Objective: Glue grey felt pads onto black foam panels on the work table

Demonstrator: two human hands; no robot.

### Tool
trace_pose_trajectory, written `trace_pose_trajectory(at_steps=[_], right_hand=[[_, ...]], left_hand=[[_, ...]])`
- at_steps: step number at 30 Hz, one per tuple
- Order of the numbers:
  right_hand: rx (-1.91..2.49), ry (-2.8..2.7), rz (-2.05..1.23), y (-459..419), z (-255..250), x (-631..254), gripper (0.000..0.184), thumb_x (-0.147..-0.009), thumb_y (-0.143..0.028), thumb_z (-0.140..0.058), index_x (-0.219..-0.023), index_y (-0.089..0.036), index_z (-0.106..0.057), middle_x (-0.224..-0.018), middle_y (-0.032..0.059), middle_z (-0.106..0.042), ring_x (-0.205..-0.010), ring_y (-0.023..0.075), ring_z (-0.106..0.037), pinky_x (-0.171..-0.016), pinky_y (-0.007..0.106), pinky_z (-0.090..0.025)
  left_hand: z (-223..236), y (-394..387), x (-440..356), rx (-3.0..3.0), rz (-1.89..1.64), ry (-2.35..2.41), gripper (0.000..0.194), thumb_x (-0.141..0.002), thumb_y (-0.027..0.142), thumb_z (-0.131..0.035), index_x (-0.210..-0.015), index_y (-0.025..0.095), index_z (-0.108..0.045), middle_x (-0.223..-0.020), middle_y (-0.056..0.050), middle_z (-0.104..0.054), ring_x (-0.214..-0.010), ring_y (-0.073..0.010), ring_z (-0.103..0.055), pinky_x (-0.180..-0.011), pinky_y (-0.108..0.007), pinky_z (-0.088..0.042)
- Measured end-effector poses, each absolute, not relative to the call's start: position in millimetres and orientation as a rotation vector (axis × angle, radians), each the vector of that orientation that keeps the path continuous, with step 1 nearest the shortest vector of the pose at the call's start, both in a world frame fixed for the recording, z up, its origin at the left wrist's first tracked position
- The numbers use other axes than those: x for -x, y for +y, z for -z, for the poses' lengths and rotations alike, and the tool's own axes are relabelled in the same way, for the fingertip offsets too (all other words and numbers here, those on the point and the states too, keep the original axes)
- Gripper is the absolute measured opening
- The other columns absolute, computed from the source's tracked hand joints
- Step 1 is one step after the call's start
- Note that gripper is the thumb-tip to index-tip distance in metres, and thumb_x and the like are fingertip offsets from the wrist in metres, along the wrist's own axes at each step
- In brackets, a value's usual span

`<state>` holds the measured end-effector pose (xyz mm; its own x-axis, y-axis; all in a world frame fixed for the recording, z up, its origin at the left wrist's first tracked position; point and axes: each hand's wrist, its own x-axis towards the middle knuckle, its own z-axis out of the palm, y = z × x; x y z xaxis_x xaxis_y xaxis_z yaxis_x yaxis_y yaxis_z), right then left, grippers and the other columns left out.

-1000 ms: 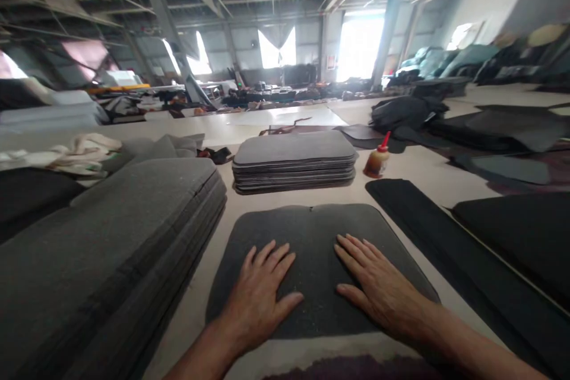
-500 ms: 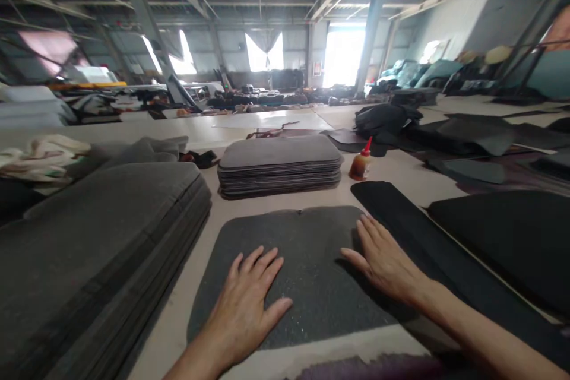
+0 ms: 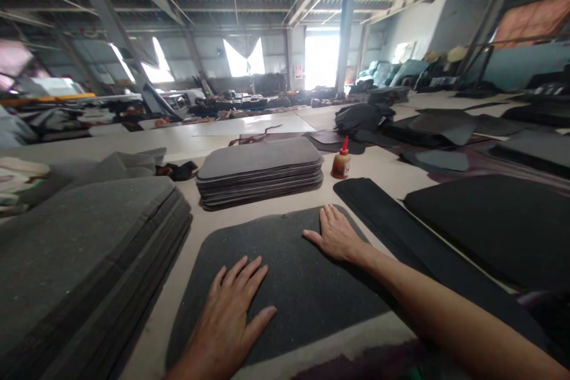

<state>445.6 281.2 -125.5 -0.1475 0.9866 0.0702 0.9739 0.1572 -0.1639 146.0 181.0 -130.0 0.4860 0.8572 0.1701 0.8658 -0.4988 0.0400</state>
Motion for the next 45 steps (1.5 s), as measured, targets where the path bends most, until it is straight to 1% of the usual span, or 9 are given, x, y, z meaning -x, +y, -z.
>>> trace_pose_trajectory(at_steps=[4, 6, 9, 12, 15, 18, 22, 35, 45], right_hand=[[1.936, -2.233, -0.128, 292.5, 119.2, -460.2, 0.093, -0.099, -0.065, -0.047, -0.148, 0.013, -0.036, -0.154, 0.0352, -0.027, -0.149, 0.0404, -0.018, -0.122, 0.048, -0.016], [1.916, -2.231, -0.167, 297.8, 105.4, -473.4, 0.075, -0.100, -0.057, -0.051, -0.141, 0.006, -0.050, -0.147, 0.0319, -0.042, -0.145, 0.0381, -0.030, -0.120, 0.046, -0.024], [1.907, -2.181, -0.225, 293.3, 77.7, -492.1, 0.055, -0.107, -0.045, -0.035, -0.134, -0.003, -0.058, -0.136, 0.0264, -0.056, -0.135, 0.0345, -0.047, -0.114, 0.045, -0.036], [1.861, -2.161, -0.242, 261.3, 62.2, -491.4, 0.063, -0.108, -0.049, -0.023, -0.147, -0.004, -0.045, -0.150, 0.0234, -0.043, -0.143, 0.0325, -0.037, -0.118, 0.047, -0.032], [1.625, -2.310, -0.363, 211.1, 72.2, -467.5, 0.074, -0.106, -0.058, -0.029, -0.158, -0.005, -0.028, -0.163, 0.0172, -0.022, -0.151, 0.0282, -0.019, -0.124, 0.044, -0.025], [1.479, -2.460, -0.408, 174.1, 93.7, -441.0, 0.085, -0.103, -0.062, -0.038, -0.158, 0.002, -0.023, -0.164, 0.0207, -0.010, -0.153, 0.0302, -0.007, -0.125, 0.047, -0.020], [1.653, -2.479, -0.300, 164.7, 106.4, -436.0, 0.094, -0.100, -0.068, -0.043, -0.156, 0.006, -0.024, -0.161, 0.0259, -0.010, -0.152, 0.0346, -0.006, -0.125, 0.050, -0.017], [1.941, -2.335, -0.131, 165.3, 114.1, -478.7, 0.103, -0.097, -0.078, -0.021, -0.155, 0.007, -0.024, -0.161, 0.0269, -0.010, -0.152, 0.0347, -0.008, -0.124, 0.049, -0.019], [1.845, -2.195, 0.103, 161.6, 146.8, -515.6, 0.095, -0.096, -0.076, -0.034, -0.149, 0.002, -0.043, -0.157, 0.0261, -0.029, -0.148, 0.0364, -0.025, -0.121, 0.053, -0.029]], left_hand=[[127.7, 181.1, -148.2, 2.674, 0.255, -1.560, 0.059, -0.098, 0.063, -0.042, -0.151, 0.037, -0.037, -0.160, 0.005, -0.036, -0.148, -0.0287, -0.032, -0.119, -0.064, -0.030], [126.2, 180.3, -149.7, 2.678, 0.253, -1.574, 0.060, -0.098, 0.063, -0.041, -0.151, 0.036, -0.038, -0.160, 0.004, -0.036, -0.149, -0.0287, -0.031, -0.119, -0.064, -0.029], [124.5, 179.6, -152.0, 2.686, 0.250, -1.587, 0.060, -0.098, 0.063, -0.041, -0.150, 0.034, -0.040, -0.160, 0.003, -0.037, -0.148, -0.0292, -0.031, -0.119, -0.064, -0.027], [124.8, 180.3, -153.4, 2.679, 0.269, -1.574, 0.059, -0.098, 0.062, -0.042, -0.149, 0.032, -0.042, -0.159, 0.002, -0.039, -0.148, -0.0297, -0.031, -0.119, -0.064, -0.027], [127.3, 181.7, -152.7, 2.659, 0.301, -1.536, 0.059, -0.098, 0.062, -0.043, -0.148, 0.031, -0.043, -0.158, 0.001, -0.040, -0.147, -0.0301, -0.033, -0.118, -0.063, -0.028], [130.5, 183.6, -150.4, 2.635, 0.319, -1.480, 0.059, -0.097, 0.061, -0.044, -0.149, 0.031, -0.043, -0.157, 0.000, -0.042, -0.145, -0.0307, -0.036, -0.116, -0.063, -0.031], [133.8, 186.2, -146.8, 2.624, 0.322, -1.423, 0.060, -0.097, 0.061, -0.045, -0.149, 0.031, -0.042, -0.156, 0.000, -0.043, -0.144, -0.0307, -0.037, -0.115, -0.061, -0.031], [136.3, 187.1, -142.0, 2.638, 0.307, -1.419, 0.060, -0.097, 0.059, -0.046, -0.151, 0.034, -0.039, -0.158, 0.000, -0.041, -0.146, -0.0299, -0.035, -0.117, -0.059, -0.029], [124.8, 182.0, -146.6, 2.708, 0.207, -1.559, 0.058, -0.098, 0.058, -0.045, -0.151, 0.034, -0.039, -0.160, 0.000, -0.037, -0.148, -0.0303, -0.031, -0.119, -0.065, -0.027]])
